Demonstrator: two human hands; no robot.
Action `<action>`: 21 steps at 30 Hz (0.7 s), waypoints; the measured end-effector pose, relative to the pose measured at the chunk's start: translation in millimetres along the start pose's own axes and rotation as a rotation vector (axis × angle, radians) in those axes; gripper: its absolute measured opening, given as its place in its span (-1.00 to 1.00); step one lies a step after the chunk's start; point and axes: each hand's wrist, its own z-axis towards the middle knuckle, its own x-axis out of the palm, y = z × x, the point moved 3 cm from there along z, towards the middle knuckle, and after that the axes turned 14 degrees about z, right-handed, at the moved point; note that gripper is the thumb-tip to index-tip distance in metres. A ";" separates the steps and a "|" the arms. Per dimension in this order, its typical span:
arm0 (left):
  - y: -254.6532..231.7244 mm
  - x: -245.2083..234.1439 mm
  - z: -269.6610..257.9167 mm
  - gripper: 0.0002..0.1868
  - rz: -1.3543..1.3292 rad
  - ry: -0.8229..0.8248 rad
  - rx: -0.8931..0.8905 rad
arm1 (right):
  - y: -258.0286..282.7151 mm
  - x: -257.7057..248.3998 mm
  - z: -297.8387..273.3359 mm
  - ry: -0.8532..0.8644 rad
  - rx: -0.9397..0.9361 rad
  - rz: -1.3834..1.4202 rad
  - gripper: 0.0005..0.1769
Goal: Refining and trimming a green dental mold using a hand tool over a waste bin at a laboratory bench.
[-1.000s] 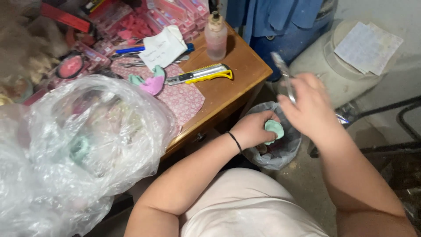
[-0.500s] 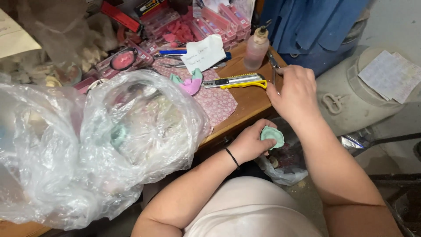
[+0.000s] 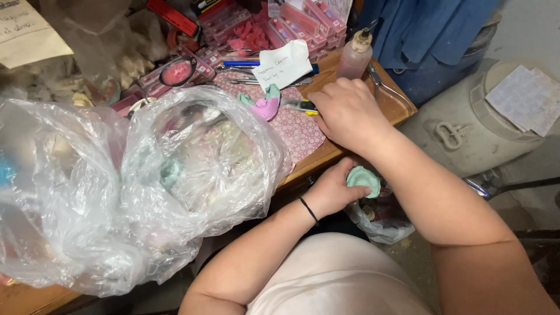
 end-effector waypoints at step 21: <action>-98.0 63.9 54.5 -0.58 0.008 0.229 0.263 | -59.5 -83.4 -307.3 -0.188 0.885 0.995 -0.73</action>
